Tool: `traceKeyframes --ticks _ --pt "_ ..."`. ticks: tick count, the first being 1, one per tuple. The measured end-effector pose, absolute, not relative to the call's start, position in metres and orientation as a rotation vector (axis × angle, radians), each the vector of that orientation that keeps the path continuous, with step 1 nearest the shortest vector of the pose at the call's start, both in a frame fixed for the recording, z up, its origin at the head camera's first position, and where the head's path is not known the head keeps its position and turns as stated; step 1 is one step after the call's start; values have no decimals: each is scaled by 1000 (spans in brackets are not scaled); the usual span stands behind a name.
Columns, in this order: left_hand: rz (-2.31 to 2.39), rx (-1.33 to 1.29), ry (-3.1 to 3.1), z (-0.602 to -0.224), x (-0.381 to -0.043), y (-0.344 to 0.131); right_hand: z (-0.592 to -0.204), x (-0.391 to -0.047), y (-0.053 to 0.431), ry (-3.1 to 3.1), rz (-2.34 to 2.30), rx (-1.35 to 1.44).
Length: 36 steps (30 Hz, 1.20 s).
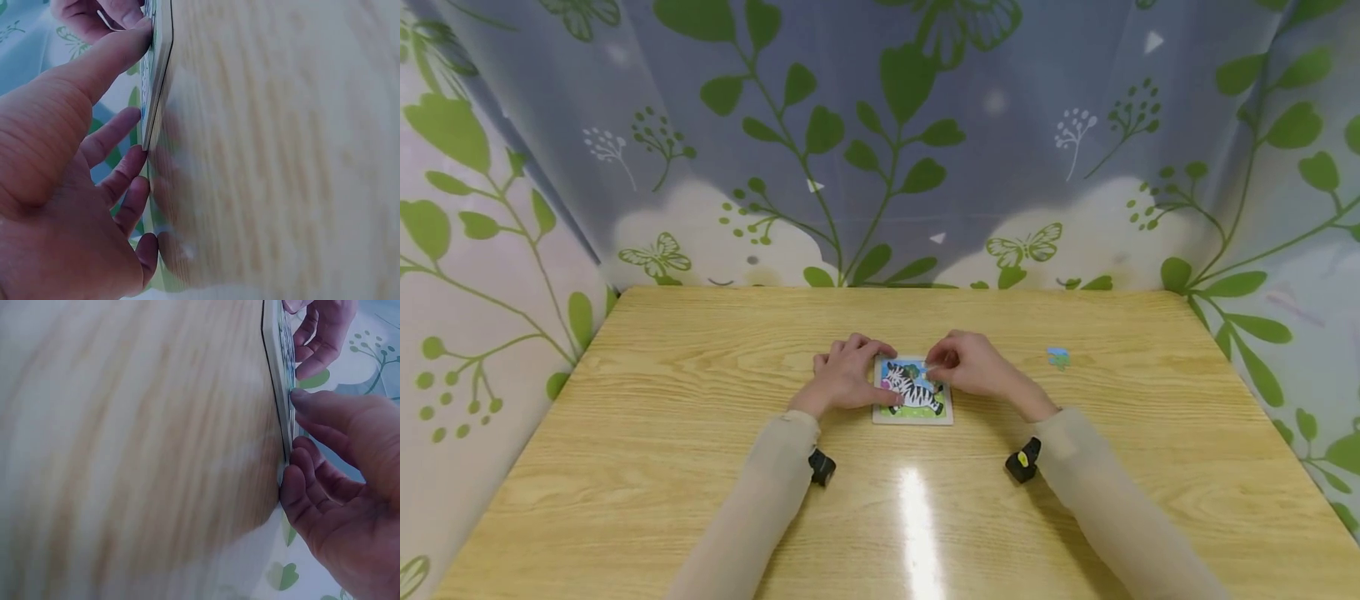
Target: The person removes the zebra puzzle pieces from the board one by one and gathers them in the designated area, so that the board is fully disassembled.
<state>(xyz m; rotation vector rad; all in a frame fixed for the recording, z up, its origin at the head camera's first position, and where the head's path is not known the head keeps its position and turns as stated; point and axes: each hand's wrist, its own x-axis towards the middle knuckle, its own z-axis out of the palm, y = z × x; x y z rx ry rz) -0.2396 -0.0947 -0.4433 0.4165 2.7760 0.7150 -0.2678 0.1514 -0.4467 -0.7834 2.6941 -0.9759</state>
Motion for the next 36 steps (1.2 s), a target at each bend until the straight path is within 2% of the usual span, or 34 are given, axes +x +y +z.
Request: traceKeyframes --ticks 27,36 --pt "658 353 2803 -436 -234 -85 -451 -272 143 2741 -944 -758" --pt "634 324 2799 -436 -234 -85 -450 -272 146 2581 -1120 -673"
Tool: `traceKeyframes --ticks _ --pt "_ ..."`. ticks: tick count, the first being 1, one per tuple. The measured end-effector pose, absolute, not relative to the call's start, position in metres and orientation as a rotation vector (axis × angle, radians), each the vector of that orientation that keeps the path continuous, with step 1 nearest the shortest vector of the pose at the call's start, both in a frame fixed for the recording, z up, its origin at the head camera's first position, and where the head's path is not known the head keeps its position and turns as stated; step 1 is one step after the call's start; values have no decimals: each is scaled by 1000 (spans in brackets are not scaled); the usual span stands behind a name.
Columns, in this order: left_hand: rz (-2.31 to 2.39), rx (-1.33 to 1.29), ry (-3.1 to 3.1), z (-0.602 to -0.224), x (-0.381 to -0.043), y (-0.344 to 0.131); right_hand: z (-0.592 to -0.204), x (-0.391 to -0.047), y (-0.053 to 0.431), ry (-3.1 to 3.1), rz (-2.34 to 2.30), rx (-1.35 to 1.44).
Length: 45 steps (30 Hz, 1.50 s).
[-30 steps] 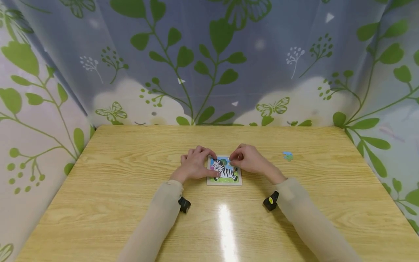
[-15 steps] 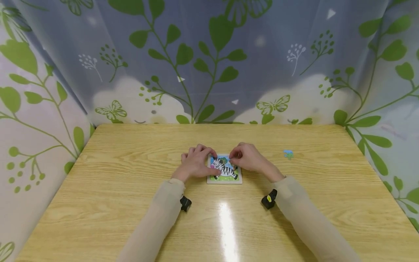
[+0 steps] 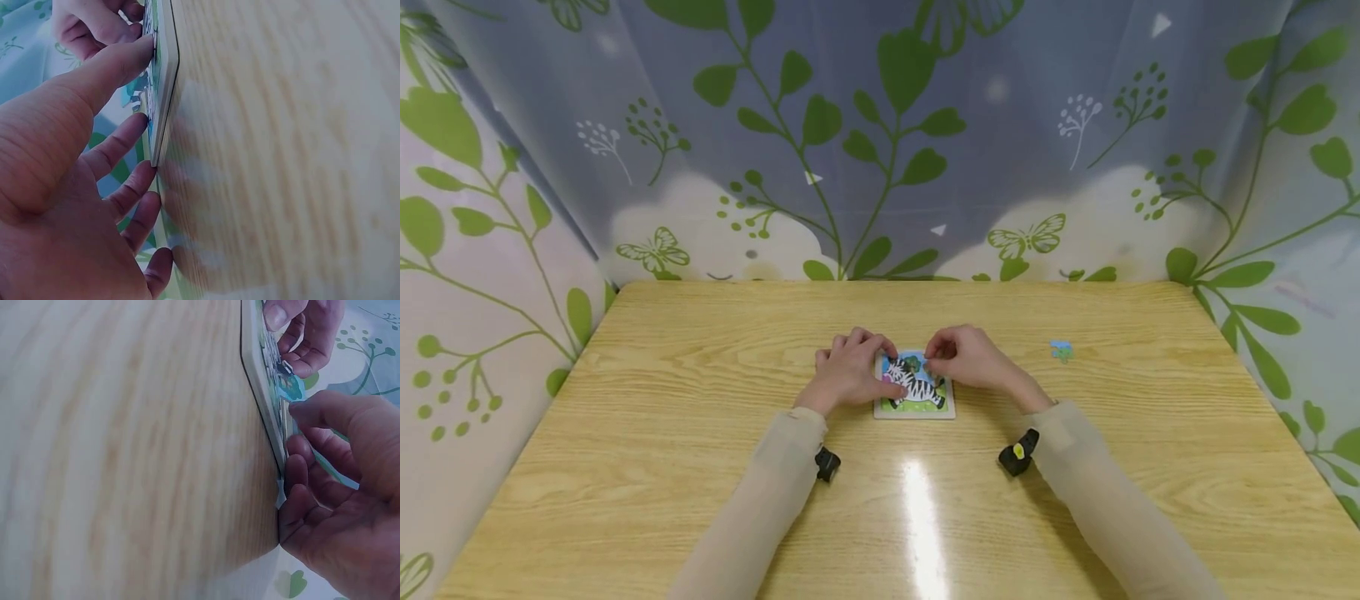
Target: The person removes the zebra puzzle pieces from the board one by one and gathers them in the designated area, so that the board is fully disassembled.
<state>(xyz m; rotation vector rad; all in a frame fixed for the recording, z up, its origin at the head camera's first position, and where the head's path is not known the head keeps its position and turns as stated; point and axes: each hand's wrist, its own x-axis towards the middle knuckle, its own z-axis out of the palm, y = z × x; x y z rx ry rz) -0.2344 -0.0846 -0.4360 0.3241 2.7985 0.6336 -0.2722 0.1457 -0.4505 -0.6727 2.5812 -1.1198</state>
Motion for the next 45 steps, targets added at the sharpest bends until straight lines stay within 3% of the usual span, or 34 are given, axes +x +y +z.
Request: traceKeyframes --ticks 24,45 --pt "653 335 2800 -436 -233 -84 -448 -264 155 2478 -1361 -494" --pt "731 531 2786 -436 -200 -112 -438 -255 237 2630 -1311 -391"
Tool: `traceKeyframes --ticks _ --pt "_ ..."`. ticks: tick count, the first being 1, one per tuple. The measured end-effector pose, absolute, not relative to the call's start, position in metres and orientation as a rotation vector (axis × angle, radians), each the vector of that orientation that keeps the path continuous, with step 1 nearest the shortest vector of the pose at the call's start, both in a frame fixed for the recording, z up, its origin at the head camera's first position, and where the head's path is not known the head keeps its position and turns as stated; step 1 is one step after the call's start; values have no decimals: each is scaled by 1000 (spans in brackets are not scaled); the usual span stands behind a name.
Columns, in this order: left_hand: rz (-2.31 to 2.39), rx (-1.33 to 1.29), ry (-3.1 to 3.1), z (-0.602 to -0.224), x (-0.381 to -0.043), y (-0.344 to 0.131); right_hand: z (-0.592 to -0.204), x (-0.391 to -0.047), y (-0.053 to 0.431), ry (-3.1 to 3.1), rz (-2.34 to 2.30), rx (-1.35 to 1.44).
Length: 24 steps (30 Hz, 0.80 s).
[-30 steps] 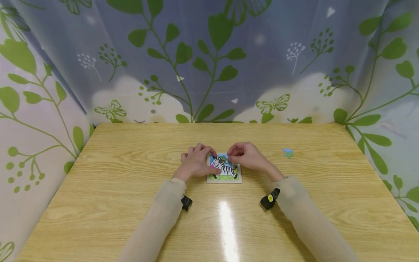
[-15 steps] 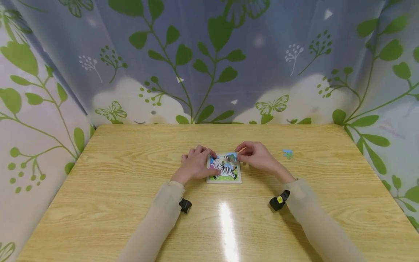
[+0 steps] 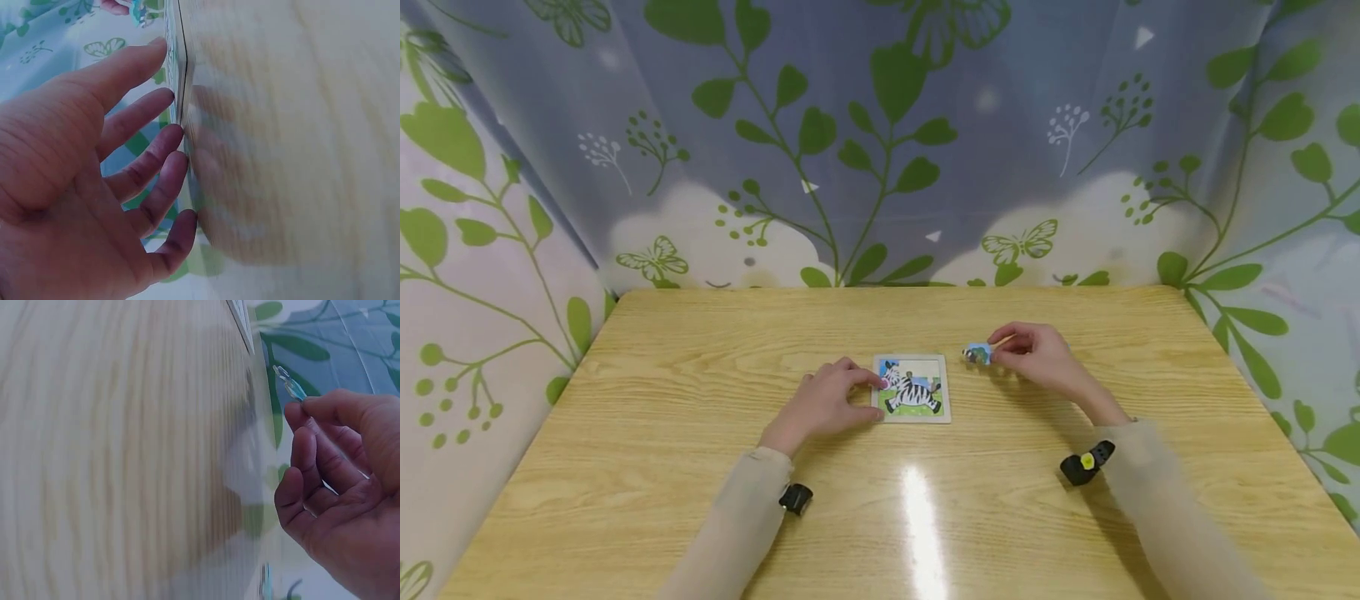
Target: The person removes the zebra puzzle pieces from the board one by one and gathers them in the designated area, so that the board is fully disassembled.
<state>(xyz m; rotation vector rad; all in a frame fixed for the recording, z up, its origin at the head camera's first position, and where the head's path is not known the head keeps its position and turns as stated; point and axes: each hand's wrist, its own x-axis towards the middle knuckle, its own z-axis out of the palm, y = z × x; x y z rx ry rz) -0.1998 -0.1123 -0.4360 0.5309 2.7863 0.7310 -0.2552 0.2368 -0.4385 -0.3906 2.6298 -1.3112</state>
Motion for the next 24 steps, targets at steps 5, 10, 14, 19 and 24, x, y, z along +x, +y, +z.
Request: traceKeyframes --ticks 5,10,14,19,24 --pt "725 519 2791 -437 -197 -112 -436 -256 254 2673 -1256 -353" --pt "759 477 2791 -439 -198 -111 -437 -259 267 2718 -1188 -341" --pt "789 439 2763 -440 -200 -112 -438 -260 275 2744 -1135 -337" --pt "798 407 2740 -440 -201 -111 -438 -262 283 2777 -1038 -345" --pt "797 384 2735 -440 -202 -111 -433 -263 292 2795 -982 -353"
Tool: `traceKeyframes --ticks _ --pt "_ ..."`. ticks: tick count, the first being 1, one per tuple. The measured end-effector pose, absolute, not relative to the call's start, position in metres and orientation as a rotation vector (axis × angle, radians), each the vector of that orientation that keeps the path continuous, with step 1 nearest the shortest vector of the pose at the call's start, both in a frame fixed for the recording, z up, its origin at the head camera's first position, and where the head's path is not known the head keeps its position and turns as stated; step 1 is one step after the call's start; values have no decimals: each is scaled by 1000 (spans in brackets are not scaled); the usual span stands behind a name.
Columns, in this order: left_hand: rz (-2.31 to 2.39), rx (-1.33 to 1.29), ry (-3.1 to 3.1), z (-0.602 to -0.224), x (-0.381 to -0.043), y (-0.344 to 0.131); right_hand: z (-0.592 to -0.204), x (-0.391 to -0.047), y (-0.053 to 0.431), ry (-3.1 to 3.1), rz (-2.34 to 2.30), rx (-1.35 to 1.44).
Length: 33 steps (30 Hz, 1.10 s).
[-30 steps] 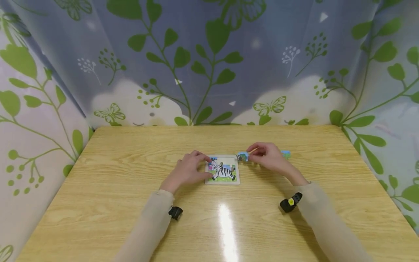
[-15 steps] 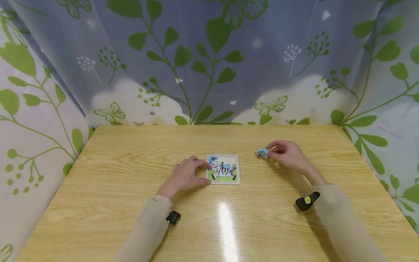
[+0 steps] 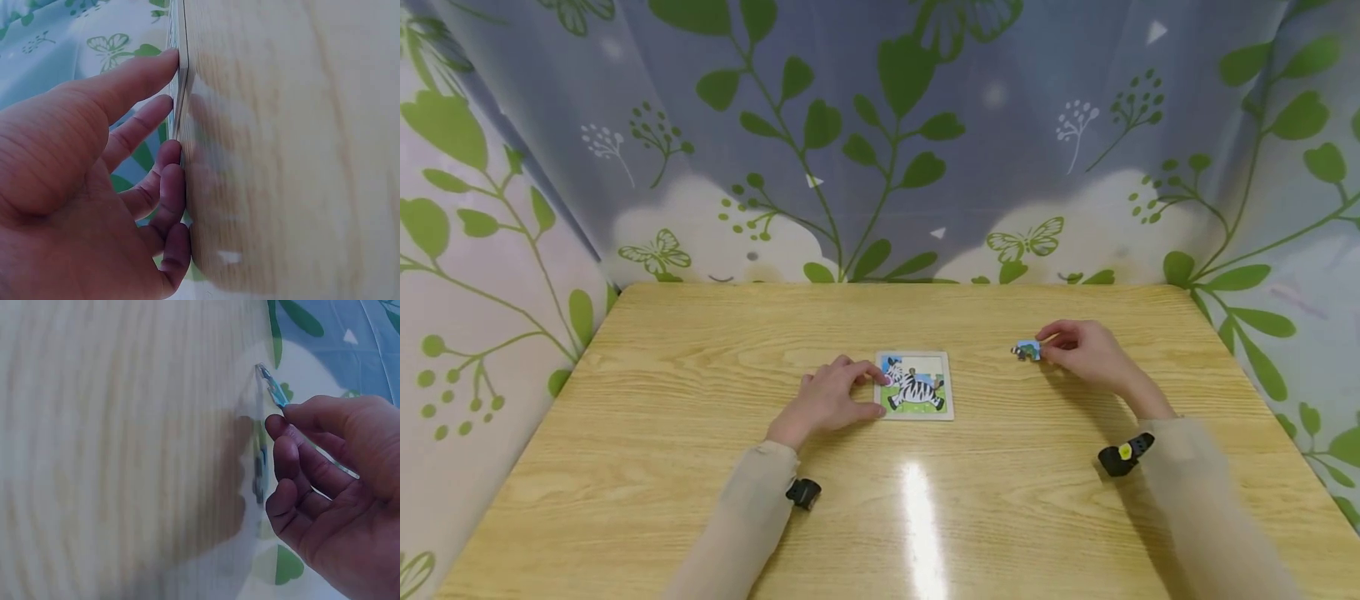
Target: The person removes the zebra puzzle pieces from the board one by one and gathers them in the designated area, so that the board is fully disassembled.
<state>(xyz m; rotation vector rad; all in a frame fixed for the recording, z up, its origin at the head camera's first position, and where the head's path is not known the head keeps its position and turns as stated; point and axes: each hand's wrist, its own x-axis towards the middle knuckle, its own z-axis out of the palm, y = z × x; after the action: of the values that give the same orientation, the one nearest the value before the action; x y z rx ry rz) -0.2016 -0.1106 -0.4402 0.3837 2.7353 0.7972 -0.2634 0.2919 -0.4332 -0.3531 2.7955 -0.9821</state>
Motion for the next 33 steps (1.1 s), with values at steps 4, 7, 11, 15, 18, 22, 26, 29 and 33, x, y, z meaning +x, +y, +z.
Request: traceKeyframes --ticks 4,7,11,15,18,22,26,29,33 --pt "798 381 2733 -440 -203 -110 -429 -265 300 2809 -974 -345" --pt "797 372 2730 -439 -203 -110 -428 -267 304 2811 -957 -324" --pt "791 356 2724 -438 -203 -109 -429 -269 307 2800 -940 -306" --pt "790 354 2723 -438 -203 -109 -429 -268 303 2783 -936 -321" --pt "792 357 2723 -437 -202 -110 -431 -268 300 2767 -938 -342" --pt "789 360 2726 -437 -202 -110 -433 -268 298 2762 -932 -334" --pt "787 357 2725 -437 -202 -109 -434 -269 301 2784 -923 -306" --pt "784 354 2721 -437 -202 -109 -434 -268 302 2804 -928 -301" --pt "783 349 2716 -436 -202 -109 -433 -267 301 2821 -927 -305"
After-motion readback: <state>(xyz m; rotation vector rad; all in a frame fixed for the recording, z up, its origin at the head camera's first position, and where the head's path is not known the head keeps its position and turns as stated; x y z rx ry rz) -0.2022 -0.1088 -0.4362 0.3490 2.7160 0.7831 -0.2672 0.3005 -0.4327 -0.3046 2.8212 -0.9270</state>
